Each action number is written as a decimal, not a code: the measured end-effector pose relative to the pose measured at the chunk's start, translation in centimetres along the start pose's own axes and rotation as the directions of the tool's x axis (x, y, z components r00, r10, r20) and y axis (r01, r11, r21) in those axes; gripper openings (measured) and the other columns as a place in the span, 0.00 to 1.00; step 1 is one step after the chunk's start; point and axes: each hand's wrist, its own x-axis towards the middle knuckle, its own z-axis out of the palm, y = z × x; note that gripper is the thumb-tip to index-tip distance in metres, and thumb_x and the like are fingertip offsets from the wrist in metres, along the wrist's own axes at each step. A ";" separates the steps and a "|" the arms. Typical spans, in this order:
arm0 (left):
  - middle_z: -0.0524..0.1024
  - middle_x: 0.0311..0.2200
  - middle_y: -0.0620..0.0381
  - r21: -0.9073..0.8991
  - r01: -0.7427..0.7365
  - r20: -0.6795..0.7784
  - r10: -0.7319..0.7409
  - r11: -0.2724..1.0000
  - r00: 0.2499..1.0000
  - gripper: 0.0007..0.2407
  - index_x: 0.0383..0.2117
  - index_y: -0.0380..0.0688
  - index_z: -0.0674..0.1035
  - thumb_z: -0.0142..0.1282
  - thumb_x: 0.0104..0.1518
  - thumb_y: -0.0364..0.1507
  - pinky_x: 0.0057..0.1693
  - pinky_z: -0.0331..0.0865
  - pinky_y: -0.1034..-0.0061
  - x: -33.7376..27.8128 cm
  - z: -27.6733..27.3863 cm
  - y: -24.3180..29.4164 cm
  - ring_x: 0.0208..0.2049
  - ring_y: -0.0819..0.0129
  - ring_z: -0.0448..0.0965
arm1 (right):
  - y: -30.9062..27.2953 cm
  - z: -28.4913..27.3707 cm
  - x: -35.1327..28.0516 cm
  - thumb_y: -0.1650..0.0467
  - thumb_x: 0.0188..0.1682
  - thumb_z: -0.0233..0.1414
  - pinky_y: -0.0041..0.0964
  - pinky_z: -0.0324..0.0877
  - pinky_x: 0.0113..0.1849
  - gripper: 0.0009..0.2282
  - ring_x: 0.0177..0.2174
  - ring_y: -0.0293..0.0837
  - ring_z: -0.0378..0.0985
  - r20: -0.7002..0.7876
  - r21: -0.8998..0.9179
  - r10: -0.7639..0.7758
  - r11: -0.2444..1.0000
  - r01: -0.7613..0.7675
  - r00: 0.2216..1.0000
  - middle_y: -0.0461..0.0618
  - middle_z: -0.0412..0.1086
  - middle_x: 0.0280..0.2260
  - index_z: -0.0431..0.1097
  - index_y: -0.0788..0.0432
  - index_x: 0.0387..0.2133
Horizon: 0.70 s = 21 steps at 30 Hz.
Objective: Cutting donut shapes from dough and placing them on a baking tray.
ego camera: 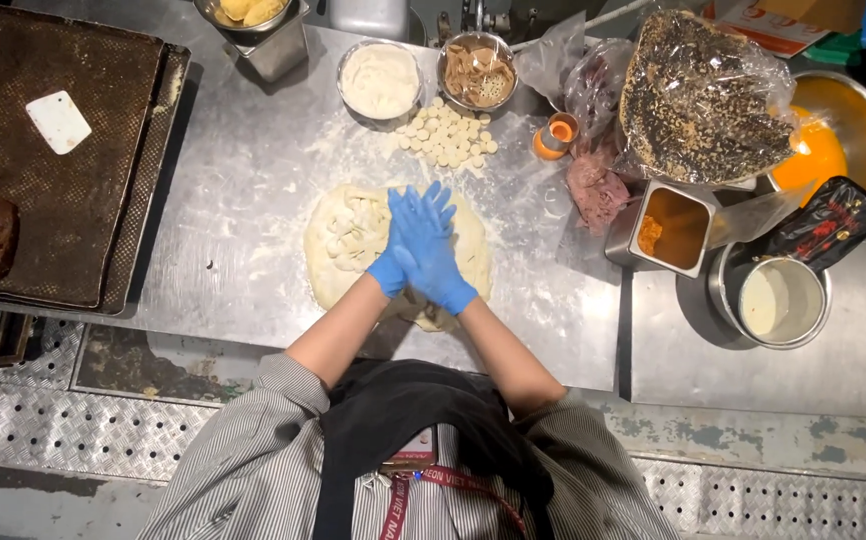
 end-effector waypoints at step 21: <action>0.54 0.73 0.46 0.346 -0.176 0.193 0.113 0.922 0.975 0.29 0.72 0.38 0.56 0.36 0.71 0.45 0.76 0.47 0.61 -4.4 12.4 1.8 0.72 0.55 0.57 | 16.3 6.0 -5.3 0.57 0.61 0.35 0.49 0.55 0.65 0.26 0.65 0.52 0.61 -0.135 0.499 0.524 0.769 -0.399 0.841 0.54 0.58 0.67 0.58 0.59 0.66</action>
